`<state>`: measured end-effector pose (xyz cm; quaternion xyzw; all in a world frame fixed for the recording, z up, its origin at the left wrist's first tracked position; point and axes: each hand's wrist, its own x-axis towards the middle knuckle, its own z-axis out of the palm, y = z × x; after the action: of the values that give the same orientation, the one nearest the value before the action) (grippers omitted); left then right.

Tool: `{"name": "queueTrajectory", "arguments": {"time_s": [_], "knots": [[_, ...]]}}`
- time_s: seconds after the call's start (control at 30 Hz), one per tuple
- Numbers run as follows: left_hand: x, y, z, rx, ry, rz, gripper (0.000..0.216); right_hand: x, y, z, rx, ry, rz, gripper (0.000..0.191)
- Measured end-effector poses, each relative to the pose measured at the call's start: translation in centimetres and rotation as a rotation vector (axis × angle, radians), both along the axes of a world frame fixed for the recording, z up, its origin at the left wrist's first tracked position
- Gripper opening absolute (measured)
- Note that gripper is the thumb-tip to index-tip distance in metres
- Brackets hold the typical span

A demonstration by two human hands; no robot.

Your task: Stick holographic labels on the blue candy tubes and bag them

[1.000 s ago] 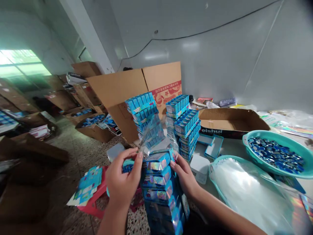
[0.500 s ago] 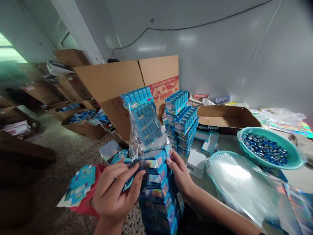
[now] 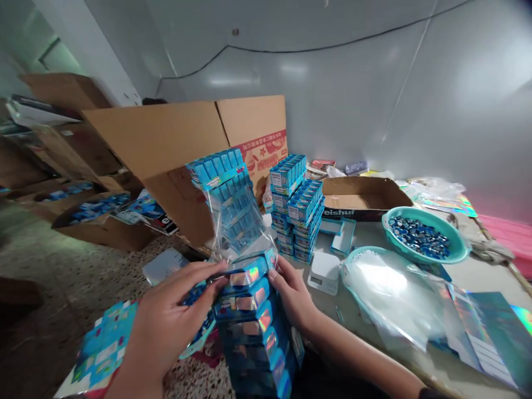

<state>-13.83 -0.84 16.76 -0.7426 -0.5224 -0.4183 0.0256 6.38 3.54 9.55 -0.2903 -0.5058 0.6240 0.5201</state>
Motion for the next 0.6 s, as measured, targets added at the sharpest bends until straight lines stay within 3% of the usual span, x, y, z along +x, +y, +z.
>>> {"name": "queueTrajectory", "arguments": {"time_s": [0.13, 0.37, 0.6], "knots": [[0.8, 0.6, -0.3, 0.13, -0.086, 0.082, 0.016, -0.2, -0.5, -0.2, 0.003, -0.001, -0.035, 0.046], [2.9, 1.8, 0.0, 0.485, 0.045, -0.038, 0.032, -0.5, -1.1, -0.5, 0.025, -0.041, -0.157, 0.046], [2.6, 2.3, 0.4, 0.42, 0.104, -0.22, 0.029, -0.6, -1.0, -0.3, 0.046, -0.064, -0.245, 0.045]]}}
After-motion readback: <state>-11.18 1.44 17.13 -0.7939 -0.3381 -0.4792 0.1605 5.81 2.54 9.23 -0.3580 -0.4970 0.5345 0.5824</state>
